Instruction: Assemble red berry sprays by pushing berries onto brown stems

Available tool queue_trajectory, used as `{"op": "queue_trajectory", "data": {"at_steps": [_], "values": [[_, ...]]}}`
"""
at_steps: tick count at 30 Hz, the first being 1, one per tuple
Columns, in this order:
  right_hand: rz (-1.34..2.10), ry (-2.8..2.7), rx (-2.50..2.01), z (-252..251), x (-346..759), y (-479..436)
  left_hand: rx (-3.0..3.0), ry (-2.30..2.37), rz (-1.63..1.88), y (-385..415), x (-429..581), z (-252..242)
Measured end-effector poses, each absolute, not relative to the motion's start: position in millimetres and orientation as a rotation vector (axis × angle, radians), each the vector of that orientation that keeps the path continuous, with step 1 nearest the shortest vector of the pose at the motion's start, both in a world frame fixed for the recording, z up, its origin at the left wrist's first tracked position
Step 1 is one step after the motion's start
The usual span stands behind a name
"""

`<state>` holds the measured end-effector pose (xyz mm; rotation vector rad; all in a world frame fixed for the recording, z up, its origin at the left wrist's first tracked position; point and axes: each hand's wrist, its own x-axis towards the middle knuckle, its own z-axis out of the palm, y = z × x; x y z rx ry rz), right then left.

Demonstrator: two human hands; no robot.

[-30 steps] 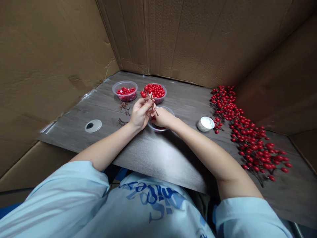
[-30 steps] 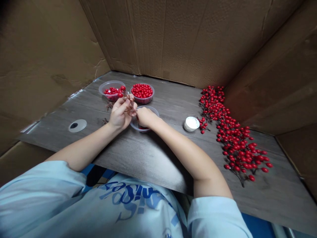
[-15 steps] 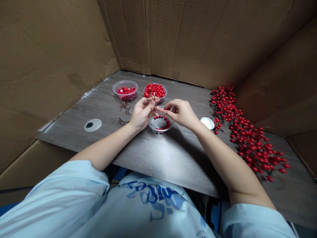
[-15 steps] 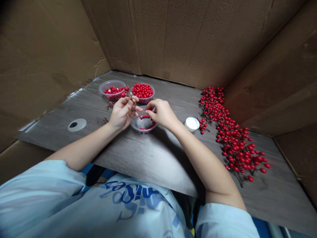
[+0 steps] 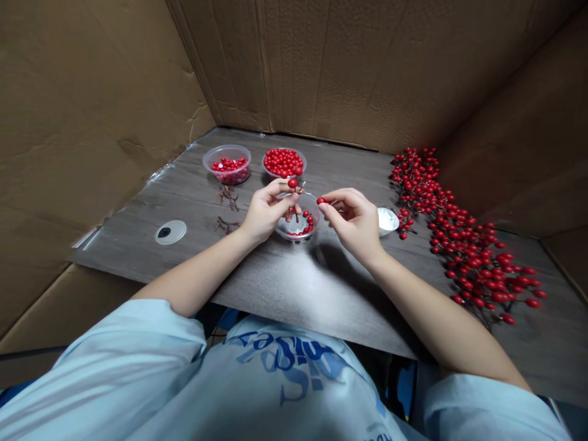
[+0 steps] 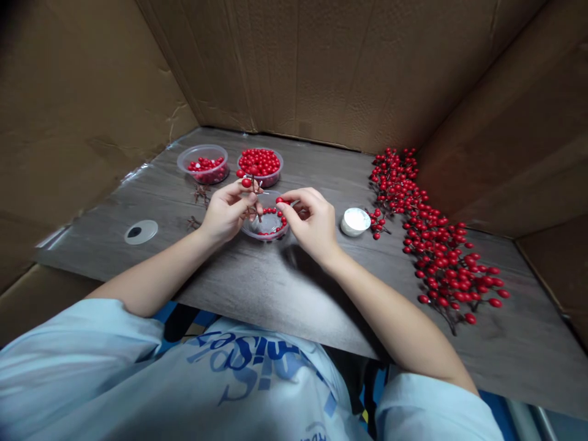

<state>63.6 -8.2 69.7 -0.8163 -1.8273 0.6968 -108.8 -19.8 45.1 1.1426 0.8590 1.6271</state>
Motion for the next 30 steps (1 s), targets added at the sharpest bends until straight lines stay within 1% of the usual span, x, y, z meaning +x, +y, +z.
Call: {"op": "queue_trajectory", "data": {"at_steps": [12, 21, 26, 30], "values": [[0.753, -1.734, -0.803, 62, 60, -15, 1.323, 0.913, 1.682, -22, -110, 45], [0.776, -1.727, -0.802, 57, 57, -15, 1.424, 0.946, 1.635, -24, -110, 47], [0.742, -1.739, -0.785, 56, 58, -15, 1.498, 0.995, 1.620, -24, -111, 47], [0.620, -1.780, -0.772, 56, 59, -15, 1.524, 1.020, 1.613, -24, -112, 46]]}}
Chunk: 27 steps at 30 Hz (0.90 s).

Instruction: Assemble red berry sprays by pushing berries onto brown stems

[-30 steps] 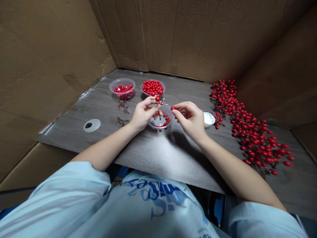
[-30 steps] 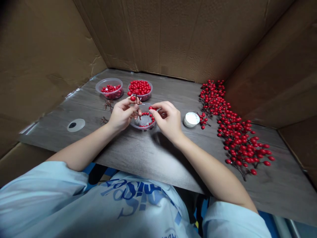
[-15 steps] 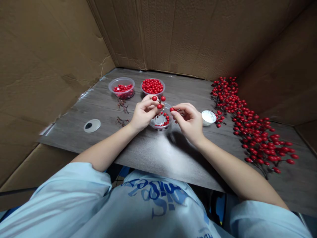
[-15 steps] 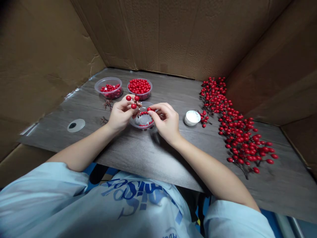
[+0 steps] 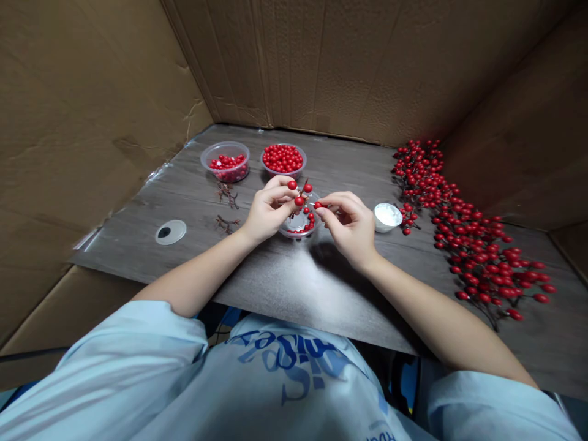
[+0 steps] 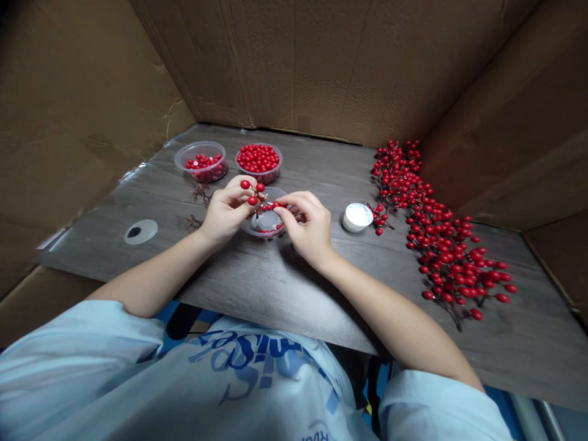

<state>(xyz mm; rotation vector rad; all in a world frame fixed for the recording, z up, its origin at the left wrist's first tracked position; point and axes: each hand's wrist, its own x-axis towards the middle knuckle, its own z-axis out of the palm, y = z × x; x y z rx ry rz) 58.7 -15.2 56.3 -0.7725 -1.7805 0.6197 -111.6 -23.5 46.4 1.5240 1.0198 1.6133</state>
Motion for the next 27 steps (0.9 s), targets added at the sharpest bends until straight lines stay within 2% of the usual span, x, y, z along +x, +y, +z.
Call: {"op": "queue_trajectory", "data": {"at_steps": [7, 27], "values": [[0.469, -1.855, -0.790, 55.2, 60.4, -15.0, 1.496, 1.040, 1.599, -23.3, -110.3, 45.7], [0.368, -1.865, -0.741, 50.1, 57.6, -15.7, 1.600, 1.022, 1.622, -23.4, -109.7, 40.6]]}}
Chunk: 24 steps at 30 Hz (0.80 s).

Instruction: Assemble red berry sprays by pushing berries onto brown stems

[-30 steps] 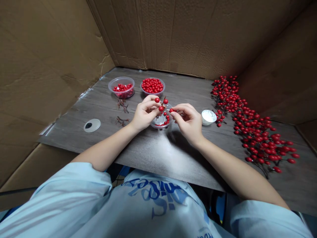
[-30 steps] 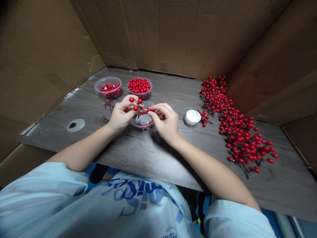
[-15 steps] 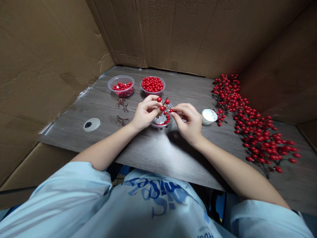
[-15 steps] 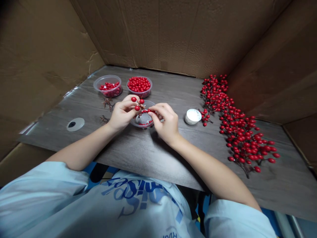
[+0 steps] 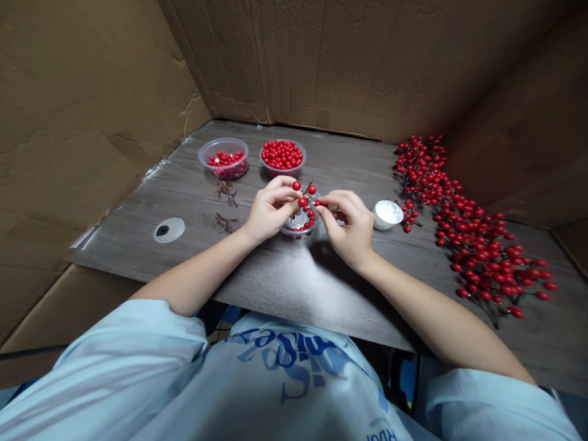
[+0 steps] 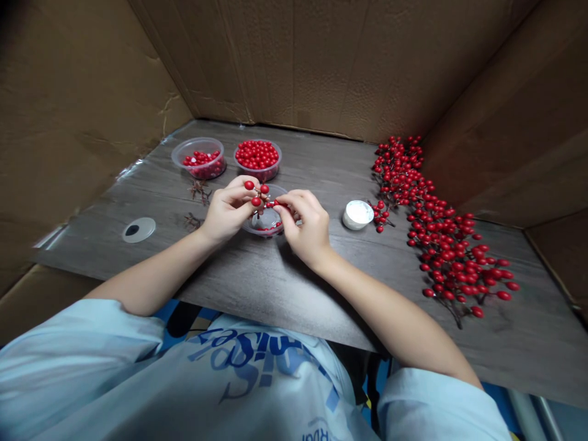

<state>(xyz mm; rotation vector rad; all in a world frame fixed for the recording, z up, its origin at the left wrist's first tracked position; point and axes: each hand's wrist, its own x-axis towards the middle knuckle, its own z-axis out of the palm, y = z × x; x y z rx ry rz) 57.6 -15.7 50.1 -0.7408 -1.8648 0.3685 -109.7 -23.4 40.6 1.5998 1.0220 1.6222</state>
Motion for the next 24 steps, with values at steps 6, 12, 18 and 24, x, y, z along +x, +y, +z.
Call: {"op": "queue_trajectory", "data": {"at_steps": [6, 12, 18, 24], "values": [[0.277, -1.857, -0.636, 47, 57, -13, 1.689, 0.972, 1.631, -22, -111, 37], [0.197, -1.882, -0.578, 43, 58, -10, 1.700, 0.951, 1.620, -20, -112, 33], [0.168, -1.897, -0.550, 41, 58, -9, 1.706, 0.964, 1.598, -20, -112, 32], [0.178, -1.894, -0.551, 39, 58, -8, 1.730, 0.962, 1.592, -20, -112, 33]]}}
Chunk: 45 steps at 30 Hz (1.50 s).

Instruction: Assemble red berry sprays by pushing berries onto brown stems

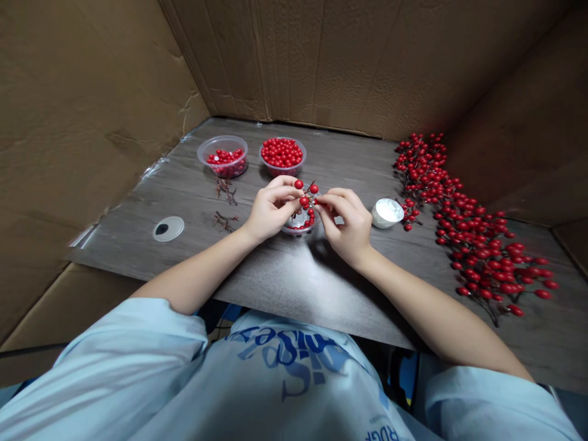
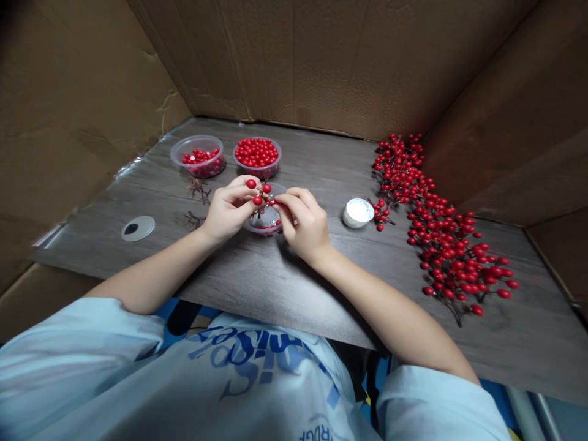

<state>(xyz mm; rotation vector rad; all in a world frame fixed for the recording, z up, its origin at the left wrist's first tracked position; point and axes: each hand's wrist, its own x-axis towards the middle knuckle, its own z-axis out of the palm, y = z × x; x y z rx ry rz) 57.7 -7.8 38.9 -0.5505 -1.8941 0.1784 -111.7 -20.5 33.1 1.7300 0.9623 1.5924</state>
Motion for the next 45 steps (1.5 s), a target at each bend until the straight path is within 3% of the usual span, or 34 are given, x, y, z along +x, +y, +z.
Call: {"op": "queue_trajectory", "data": {"at_steps": [13, 26, 45], "values": [[0.191, -1.877, -0.557, 39, 56, -7, 1.721, 0.961, 1.626, -21, -110, 33], [0.428, -1.752, -0.624, 48, 53, -14, 1.679, 0.989, 1.814, -19, -111, 31], [0.348, -1.773, -0.563, 50, 51, -20, 2.001, 1.213, 1.901, -24, -109, 34]]}}
